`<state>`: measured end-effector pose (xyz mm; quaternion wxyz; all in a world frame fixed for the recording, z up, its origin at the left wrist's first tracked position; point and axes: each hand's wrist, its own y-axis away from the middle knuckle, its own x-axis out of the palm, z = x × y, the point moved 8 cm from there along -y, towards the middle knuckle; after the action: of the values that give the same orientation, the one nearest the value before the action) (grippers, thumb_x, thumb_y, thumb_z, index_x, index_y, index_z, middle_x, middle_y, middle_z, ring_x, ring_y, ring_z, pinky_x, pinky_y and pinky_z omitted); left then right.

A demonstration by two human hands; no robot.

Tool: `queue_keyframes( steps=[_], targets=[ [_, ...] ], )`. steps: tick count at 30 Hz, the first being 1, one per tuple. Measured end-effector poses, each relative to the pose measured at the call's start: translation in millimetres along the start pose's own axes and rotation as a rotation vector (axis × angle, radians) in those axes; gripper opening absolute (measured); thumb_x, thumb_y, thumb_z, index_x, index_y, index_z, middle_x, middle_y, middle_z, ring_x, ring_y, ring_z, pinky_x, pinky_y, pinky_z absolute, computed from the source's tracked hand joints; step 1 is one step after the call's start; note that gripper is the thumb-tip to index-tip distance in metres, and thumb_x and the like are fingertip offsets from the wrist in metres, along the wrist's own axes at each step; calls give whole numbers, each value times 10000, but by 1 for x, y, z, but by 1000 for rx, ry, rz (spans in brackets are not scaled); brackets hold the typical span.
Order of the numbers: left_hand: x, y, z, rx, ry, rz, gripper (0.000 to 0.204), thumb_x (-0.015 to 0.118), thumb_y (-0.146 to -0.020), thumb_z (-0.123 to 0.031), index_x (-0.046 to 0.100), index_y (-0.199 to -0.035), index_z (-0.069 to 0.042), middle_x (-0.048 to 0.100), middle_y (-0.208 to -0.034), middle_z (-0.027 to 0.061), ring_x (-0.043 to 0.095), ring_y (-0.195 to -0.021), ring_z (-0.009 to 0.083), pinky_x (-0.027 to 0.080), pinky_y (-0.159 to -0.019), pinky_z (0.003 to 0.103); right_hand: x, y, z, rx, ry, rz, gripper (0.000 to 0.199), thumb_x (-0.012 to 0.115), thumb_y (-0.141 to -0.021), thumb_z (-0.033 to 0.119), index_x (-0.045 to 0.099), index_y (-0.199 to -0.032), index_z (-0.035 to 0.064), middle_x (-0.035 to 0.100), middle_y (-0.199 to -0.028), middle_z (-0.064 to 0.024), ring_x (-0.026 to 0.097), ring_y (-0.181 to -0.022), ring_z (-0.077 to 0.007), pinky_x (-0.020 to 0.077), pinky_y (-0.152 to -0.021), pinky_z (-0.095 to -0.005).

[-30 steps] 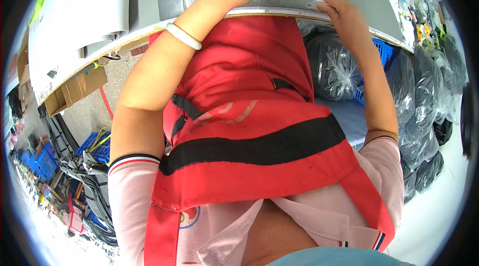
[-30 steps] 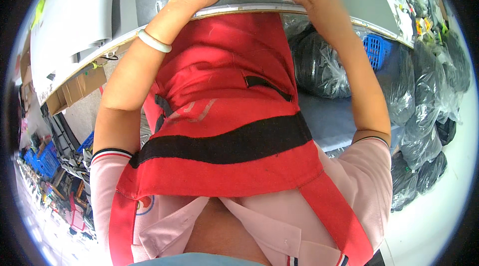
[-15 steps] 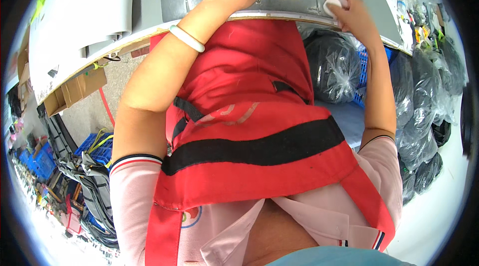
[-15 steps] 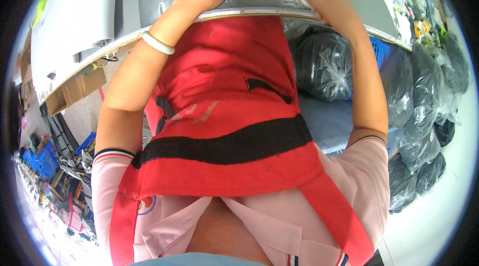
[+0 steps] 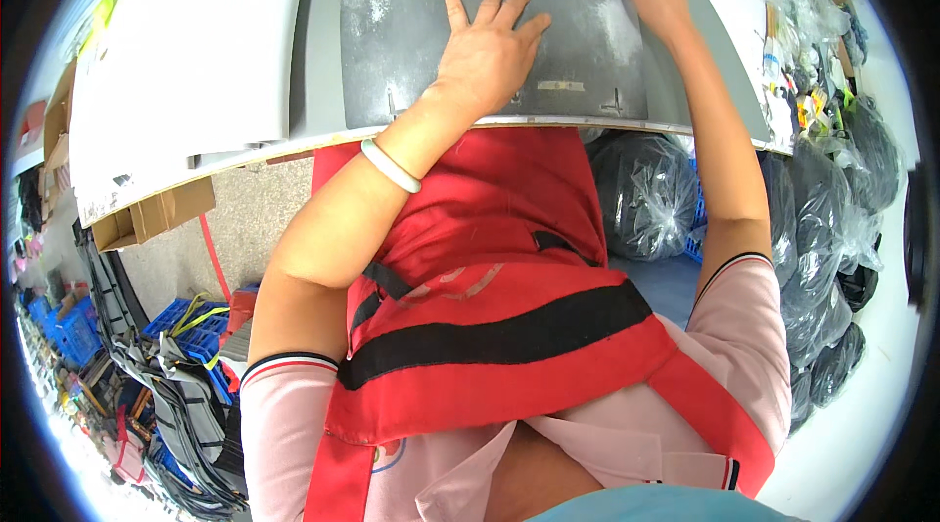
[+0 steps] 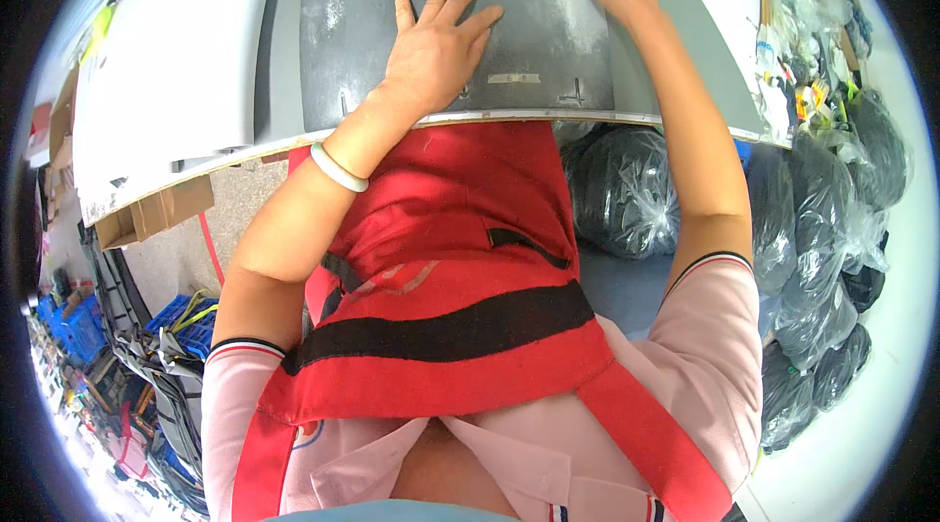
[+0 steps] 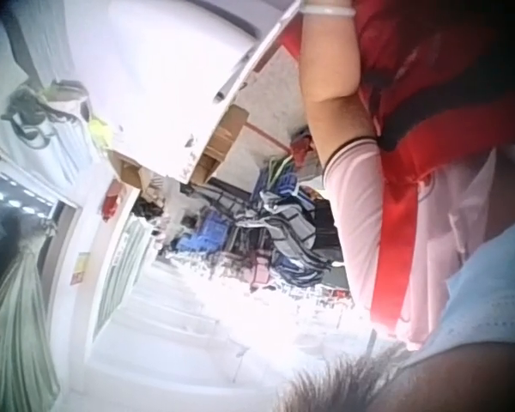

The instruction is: Cleaning and wiping down curved gray industrial plastic components using a cloth.

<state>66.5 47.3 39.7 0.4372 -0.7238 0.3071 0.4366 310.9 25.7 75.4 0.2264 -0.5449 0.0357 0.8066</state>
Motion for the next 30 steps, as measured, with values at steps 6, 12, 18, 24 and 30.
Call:
queue_keyframes(
  steps=[6,12,18,24,30],
  targets=[
    [1,0,4,-19,22,20,367,553,-999,-260,593,-1362,-227,503,-1438,59,392,-1419,299,213,-1119,736,11,-20,36,-152,126,26,236,634,-920,230,643,-932,-5,665,-948,-214,613,-892,-420,479,-783,-464],
    [0,-5,-2,11,-43,18,364,539,-1004,-269,597,-1360,-218,499,-1442,58,393,-1418,296,215,-1118,731,-6,-31,5,-119,352,75,237,638,-940,253,664,-1027,34,678,-861,-124,631,-760,-270,503,-710,-381],
    [3,3,4,1,-57,38,362,511,-1017,-272,590,-1367,-221,490,-1457,60,378,-1429,298,214,-1114,733,20,-18,-8,267,-202,36,221,639,-940,225,649,-1042,29,679,-801,-94,636,-656,-208,515,-632,-341],
    [4,-2,2,4,-61,23,361,513,-1016,-276,587,-1365,-220,490,-1459,63,376,-1430,301,204,-1117,733,13,-39,-20,189,22,185,225,640,-945,211,640,-1075,27,669,-757,-63,607,-590,-138,510,-578,-300],
    [2,1,2,-9,-42,31,356,529,-1004,-270,593,-1349,-208,487,-1458,74,373,-1431,305,189,-1113,744,24,-47,50,161,-381,144,224,655,-939,212,647,-1066,28,668,-754,-68,609,-612,-123,500,-576,-291]
  ],
)
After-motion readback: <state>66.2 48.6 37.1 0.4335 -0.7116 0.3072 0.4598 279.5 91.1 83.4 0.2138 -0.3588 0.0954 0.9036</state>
